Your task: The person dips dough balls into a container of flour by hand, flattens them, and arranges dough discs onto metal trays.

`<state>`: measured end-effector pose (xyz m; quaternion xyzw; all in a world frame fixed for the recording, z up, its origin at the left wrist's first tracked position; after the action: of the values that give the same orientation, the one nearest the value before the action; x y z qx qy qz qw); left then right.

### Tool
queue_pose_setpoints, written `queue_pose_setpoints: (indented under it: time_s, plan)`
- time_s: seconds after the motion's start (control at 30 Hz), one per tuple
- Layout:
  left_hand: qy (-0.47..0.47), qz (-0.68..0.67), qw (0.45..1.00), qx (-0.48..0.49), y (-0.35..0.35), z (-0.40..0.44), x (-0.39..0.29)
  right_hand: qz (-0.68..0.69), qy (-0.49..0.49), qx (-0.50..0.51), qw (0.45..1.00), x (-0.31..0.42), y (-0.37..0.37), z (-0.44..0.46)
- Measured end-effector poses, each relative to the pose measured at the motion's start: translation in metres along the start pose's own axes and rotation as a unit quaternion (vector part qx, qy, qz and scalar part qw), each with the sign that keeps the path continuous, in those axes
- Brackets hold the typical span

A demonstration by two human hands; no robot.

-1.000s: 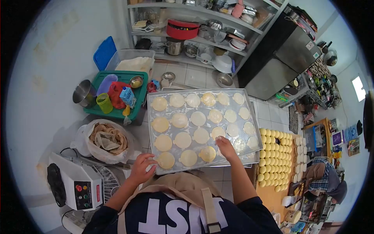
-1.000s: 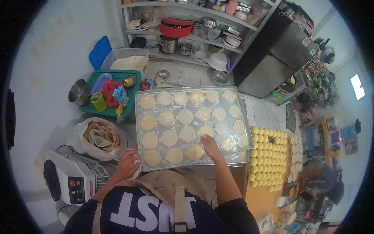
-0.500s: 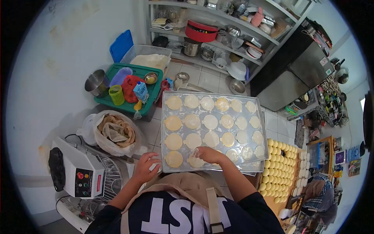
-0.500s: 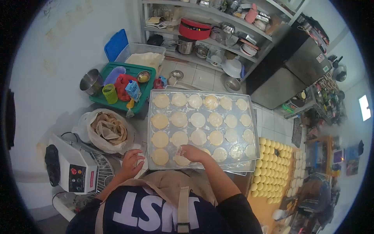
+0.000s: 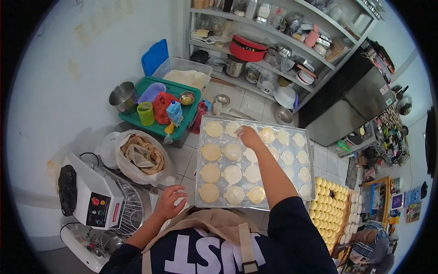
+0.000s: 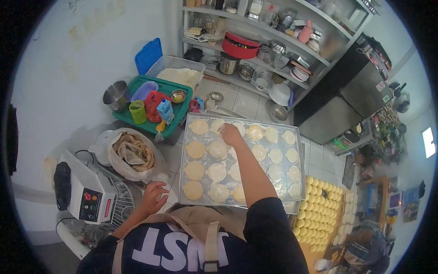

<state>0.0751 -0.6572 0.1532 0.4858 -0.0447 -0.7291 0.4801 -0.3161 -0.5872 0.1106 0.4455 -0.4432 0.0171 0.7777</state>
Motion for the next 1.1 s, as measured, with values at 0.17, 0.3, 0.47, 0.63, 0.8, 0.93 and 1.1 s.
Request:
queue_pose_setpoints:
  time_s: [0.17,0.3,0.47,0.63,0.8,0.93,1.1]
  plan:
    - [0.035,0.006,0.999,-0.015,0.009,-0.008,0.006,-0.131,-0.123,0.014,0.984,0.008,0.012,0.007]
    - [0.051,0.002,0.998,-0.03,0.012,-0.017,0.013,-0.139,0.013,0.261,0.955,0.021,-0.04,-0.068]
    - [0.051,0.013,0.997,-0.052,0.016,-0.018,0.016,-0.036,-0.006,0.345,0.938,0.032,-0.031,-0.085]
    - [0.043,0.023,0.997,-0.056,0.022,-0.011,0.012,-0.272,0.109,0.079,0.953,0.01,-0.007,0.015]
    - [0.047,0.028,0.996,-0.066,0.031,-0.013,0.013,-0.228,0.045,-0.046,0.971,0.012,0.007,0.062]
    - [0.069,0.029,0.994,-0.08,0.035,-0.027,0.017,-0.262,0.04,-0.013,0.964,0.046,-0.009,0.075]
    - [0.095,0.025,0.991,-0.086,0.035,-0.038,0.018,-0.151,0.017,0.034,0.988,0.076,-0.035,0.064]
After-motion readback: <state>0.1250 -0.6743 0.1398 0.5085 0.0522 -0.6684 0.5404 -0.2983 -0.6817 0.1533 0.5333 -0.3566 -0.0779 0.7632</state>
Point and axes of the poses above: each hand's wrist, its own z-axis towards the middle knuckle, its own y-axis out of the back of the hand, x = y × z, the point moved 6 cm from there along z, towards the middle knuckle, and after that the axes turned 12 degrees about -x, right-handed, at the moved point
